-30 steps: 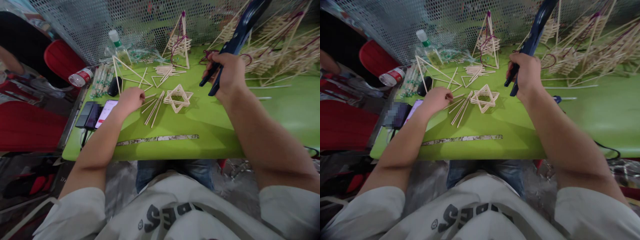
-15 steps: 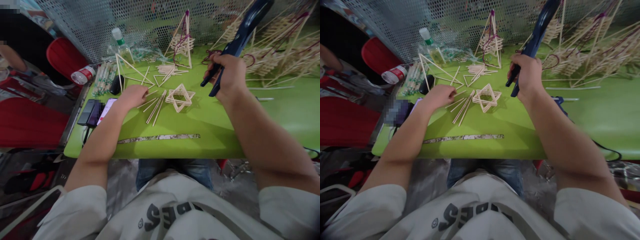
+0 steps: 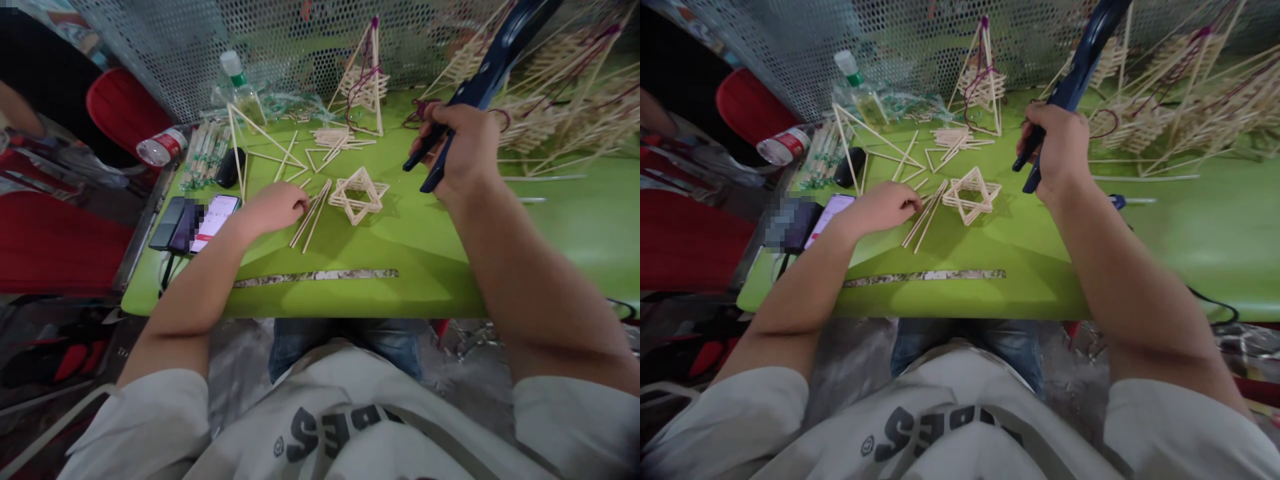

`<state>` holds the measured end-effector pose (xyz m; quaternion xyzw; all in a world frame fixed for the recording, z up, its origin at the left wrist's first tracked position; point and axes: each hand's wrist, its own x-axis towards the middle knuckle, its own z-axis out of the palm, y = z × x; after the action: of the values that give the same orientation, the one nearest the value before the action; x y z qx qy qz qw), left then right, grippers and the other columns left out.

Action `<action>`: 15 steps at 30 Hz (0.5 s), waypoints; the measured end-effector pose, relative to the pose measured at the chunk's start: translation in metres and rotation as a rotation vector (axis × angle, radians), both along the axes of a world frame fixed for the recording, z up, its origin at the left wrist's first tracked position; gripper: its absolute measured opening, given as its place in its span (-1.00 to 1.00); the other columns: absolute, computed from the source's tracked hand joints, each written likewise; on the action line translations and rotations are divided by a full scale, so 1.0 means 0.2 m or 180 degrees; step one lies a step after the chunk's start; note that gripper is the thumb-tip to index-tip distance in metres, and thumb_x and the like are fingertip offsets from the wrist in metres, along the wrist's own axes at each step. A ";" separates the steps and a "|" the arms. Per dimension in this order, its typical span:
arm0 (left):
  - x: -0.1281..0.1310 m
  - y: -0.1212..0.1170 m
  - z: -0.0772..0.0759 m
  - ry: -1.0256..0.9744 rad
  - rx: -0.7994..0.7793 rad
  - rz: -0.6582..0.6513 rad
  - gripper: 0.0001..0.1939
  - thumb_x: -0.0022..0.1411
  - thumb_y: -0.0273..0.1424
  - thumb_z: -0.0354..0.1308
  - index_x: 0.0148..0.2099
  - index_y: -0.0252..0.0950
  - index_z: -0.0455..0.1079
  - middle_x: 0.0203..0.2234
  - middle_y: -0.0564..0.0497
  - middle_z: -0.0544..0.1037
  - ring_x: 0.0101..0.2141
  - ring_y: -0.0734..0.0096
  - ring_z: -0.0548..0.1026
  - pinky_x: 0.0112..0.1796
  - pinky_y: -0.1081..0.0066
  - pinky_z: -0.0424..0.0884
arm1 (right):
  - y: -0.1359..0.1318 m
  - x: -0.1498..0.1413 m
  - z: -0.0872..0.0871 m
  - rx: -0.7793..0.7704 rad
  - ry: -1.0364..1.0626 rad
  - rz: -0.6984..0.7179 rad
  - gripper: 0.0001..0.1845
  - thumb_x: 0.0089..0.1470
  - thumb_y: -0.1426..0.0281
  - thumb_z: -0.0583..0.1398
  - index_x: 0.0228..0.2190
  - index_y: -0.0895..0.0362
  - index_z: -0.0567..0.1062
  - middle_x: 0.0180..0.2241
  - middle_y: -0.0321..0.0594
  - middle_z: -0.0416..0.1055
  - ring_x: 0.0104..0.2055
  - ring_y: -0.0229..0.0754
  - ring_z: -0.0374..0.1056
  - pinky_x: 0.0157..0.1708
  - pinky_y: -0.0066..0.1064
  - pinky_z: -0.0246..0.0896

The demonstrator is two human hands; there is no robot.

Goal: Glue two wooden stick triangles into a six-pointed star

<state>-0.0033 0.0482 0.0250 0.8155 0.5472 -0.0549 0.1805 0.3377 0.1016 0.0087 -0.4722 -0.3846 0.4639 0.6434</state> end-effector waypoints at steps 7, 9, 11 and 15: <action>0.14 -0.12 -0.06 0.0576 0.0355 0.0201 -0.66 0.62 -0.25 0.25 -0.17 -0.35 0.72 -0.30 -0.31 0.67 -0.27 -0.13 0.67 -0.15 0.01 0.54 | -0.02 0.00 0.03 0.0011 0.0010 -0.0047 -0.81 -0.04 0.23 0.49 -0.51 -0.19 0.58 -0.36 -0.21 0.57 -0.29 0.04 0.35 -0.17 0.08 0.42; 0.16 -0.13 -0.05 0.0675 0.0282 0.0223 -0.68 0.62 -0.30 0.25 -0.18 -0.36 0.71 -0.33 -0.31 0.65 -0.30 -0.12 0.65 -0.19 0.03 0.52 | -0.03 -0.01 0.03 0.0030 0.0027 -0.0035 -0.81 -0.03 0.25 0.48 -0.50 -0.17 0.57 -0.37 -0.21 0.54 -0.31 0.02 0.33 -0.20 0.04 0.41; 0.18 -0.14 -0.05 0.0720 0.0218 0.0206 -0.71 0.60 -0.36 0.23 -0.17 -0.36 0.71 -0.33 -0.31 0.65 -0.32 -0.11 0.65 -0.23 0.06 0.50 | -0.03 -0.02 0.02 0.0043 0.0055 -0.0036 -0.83 -0.05 0.26 0.47 -0.48 -0.15 0.57 -0.38 -0.22 0.50 -0.33 -0.02 0.31 -0.24 -0.02 0.38; 0.22 -0.15 -0.04 0.0722 0.0188 0.0146 -0.74 0.57 -0.40 0.24 -0.16 -0.41 0.71 -0.35 -0.31 0.63 -0.32 -0.15 0.66 -0.27 0.07 0.45 | -0.03 -0.04 0.02 0.0018 0.0113 -0.0059 -0.86 -0.10 0.26 0.45 -0.42 -0.12 0.64 -0.36 -0.23 0.43 -0.35 -0.09 0.29 -0.32 -0.11 0.31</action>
<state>0.0404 0.0179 0.0172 0.7962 0.5840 -0.1266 0.0946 0.3299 0.0964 0.0122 -0.4655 -0.3701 0.4651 0.6557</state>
